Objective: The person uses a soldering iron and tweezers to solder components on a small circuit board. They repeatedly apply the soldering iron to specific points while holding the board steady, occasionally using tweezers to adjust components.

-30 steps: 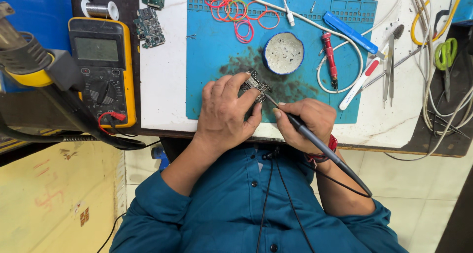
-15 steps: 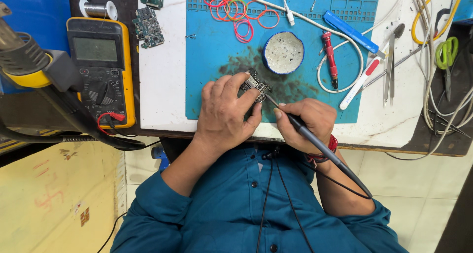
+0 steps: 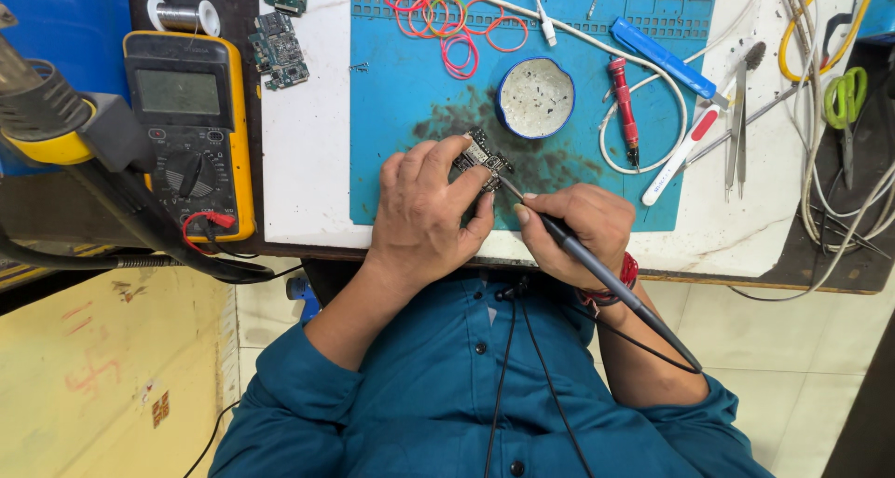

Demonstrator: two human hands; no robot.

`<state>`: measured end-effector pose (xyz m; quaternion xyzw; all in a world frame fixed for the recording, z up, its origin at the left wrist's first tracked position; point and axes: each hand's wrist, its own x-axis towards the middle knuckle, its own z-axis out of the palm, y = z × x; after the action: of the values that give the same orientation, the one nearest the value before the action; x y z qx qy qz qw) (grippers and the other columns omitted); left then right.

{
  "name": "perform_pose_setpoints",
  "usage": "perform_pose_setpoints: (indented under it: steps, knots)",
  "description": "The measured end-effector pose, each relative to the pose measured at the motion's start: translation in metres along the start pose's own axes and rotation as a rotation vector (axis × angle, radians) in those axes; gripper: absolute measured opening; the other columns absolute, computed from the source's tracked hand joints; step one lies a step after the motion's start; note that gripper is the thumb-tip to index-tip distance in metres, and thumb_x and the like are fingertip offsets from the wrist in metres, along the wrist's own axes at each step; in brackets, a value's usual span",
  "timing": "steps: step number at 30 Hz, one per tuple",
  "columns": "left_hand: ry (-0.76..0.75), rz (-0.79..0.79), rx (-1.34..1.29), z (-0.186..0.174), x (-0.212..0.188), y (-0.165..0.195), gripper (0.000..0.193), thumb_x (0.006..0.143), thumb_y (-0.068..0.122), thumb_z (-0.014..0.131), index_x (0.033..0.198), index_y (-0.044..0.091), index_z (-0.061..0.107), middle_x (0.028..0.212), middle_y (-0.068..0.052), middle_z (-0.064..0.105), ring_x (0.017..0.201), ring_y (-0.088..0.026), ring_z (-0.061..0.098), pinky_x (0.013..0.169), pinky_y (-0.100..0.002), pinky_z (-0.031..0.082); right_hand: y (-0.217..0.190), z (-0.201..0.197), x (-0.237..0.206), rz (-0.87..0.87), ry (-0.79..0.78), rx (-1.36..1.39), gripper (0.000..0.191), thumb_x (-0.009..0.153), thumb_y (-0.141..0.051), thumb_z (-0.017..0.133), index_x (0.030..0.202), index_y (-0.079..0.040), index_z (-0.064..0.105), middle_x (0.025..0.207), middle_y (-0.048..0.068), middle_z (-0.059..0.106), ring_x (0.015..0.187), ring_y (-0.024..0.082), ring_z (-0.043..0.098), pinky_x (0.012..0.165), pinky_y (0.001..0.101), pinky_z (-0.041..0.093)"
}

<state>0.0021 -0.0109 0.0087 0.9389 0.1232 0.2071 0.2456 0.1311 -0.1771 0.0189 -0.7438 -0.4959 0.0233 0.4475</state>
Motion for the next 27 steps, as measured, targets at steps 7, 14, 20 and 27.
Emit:
perform_pose_setpoints:
  steps: [7,14,20,27]
  knots:
    - [0.003,-0.003,0.002,0.0004,0.0001,0.0003,0.026,0.089,0.026,0.075,0.11,0.013,0.073,0.133,-0.011,0.059,0.124,-0.03,0.053,0.104,-0.047,0.04,-0.0006,0.0,0.0003,0.002,0.003,0.004,0.014,0.082,-0.001,0.082,0.091,-0.001,0.072,0.075,0.011,0.069,0.062,0.022,0.065,0.057,0.0313,0.047]
    - [0.0,-0.003,0.002,0.0,0.0003,0.0003,0.026,0.089,0.026,0.075,0.111,0.013,0.073,0.133,-0.011,0.059,0.124,-0.029,0.054,0.103,-0.047,0.04,-0.001,-0.0002,0.0012,0.005,-0.002,0.009,0.013,0.081,-0.001,0.081,0.091,-0.001,0.072,0.075,0.011,0.07,0.062,0.022,0.065,0.057,0.0308,0.047]
    - [0.003,0.0,0.008,0.0,0.0005,0.0006,0.025,0.089,0.026,0.075,0.11,0.013,0.073,0.133,-0.011,0.059,0.124,-0.03,0.053,0.103,-0.047,0.04,-0.0009,-0.0005,0.0014,0.001,-0.011,0.006,0.014,0.081,-0.002,0.082,0.091,-0.001,0.073,0.074,0.011,0.069,0.061,0.022,0.064,0.057,0.0312,0.046]
    - [0.001,0.002,0.008,0.0002,0.0003,0.0003,0.025,0.089,0.026,0.075,0.111,0.013,0.072,0.132,-0.012,0.059,0.123,-0.03,0.053,0.103,-0.047,0.04,0.0,0.0003,0.0016,-0.027,-0.013,-0.007,0.017,0.082,-0.002,0.084,0.094,-0.002,0.073,0.077,0.011,0.07,0.064,0.023,0.066,0.059,0.0315,0.048]
